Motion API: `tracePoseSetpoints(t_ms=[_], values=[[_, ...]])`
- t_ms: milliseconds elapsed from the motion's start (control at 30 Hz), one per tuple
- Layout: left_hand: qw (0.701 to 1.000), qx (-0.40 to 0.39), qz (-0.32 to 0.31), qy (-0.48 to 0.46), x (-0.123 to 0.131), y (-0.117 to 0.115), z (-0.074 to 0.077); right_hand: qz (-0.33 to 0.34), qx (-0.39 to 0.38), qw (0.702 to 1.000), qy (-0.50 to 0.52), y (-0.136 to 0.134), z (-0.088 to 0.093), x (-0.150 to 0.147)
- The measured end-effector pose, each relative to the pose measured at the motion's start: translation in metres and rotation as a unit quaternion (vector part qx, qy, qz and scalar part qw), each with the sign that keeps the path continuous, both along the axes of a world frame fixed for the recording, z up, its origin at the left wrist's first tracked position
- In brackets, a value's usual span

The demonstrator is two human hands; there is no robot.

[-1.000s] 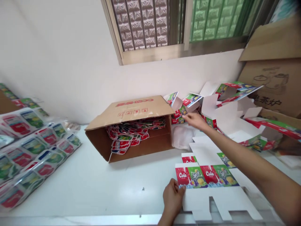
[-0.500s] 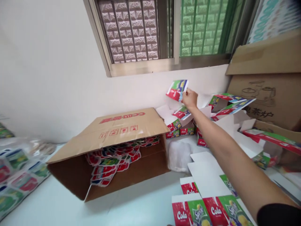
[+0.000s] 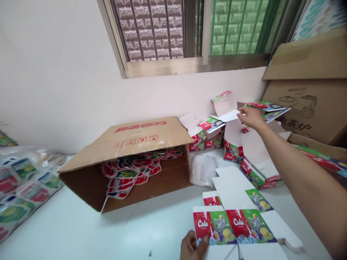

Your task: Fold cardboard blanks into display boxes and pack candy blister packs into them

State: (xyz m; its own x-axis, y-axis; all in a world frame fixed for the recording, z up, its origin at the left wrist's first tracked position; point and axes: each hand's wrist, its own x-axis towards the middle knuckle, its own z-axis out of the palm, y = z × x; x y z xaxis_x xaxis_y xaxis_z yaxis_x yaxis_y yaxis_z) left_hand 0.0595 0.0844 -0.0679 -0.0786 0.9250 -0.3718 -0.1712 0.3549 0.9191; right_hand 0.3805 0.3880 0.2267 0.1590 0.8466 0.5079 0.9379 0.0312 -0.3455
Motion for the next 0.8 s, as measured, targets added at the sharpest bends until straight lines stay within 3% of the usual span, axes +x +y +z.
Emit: tracePoseSetpoints(t_ms=[67,167,300,433,533,633,800], values=[[0.998,0.030,-0.022,-0.052,0.003,-0.001,0.013,0.040,-0.016,0.999,0.027,-0.031,-0.016,-0.006],[0.996,0.037,-0.046,-0.068,0.003,-0.005,0.040,0.116,-0.071,0.989,0.056,-0.094,-0.058,-0.025],[0.995,0.040,0.009,-0.094,-0.002,-0.010,0.067,0.291,-0.203,0.930,0.096,-0.194,-0.130,-0.059],[0.990,0.032,0.053,-0.130,-0.014,-0.013,0.078,0.346,-0.246,0.902,0.072,-0.272,-0.180,-0.082],[0.984,0.026,0.077,-0.156,-0.027,-0.019,0.090,0.348,-0.235,0.906,0.049,-0.298,-0.195,-0.096],[0.979,0.018,0.064,-0.192,-0.039,-0.026,0.108,0.366,-0.216,0.905,0.024,-0.303,-0.193,-0.121],[0.968,0.083,-0.062,-0.230,-0.056,-0.048,0.139,0.459,-0.195,0.866,0.016,-0.296,-0.177,-0.175]])
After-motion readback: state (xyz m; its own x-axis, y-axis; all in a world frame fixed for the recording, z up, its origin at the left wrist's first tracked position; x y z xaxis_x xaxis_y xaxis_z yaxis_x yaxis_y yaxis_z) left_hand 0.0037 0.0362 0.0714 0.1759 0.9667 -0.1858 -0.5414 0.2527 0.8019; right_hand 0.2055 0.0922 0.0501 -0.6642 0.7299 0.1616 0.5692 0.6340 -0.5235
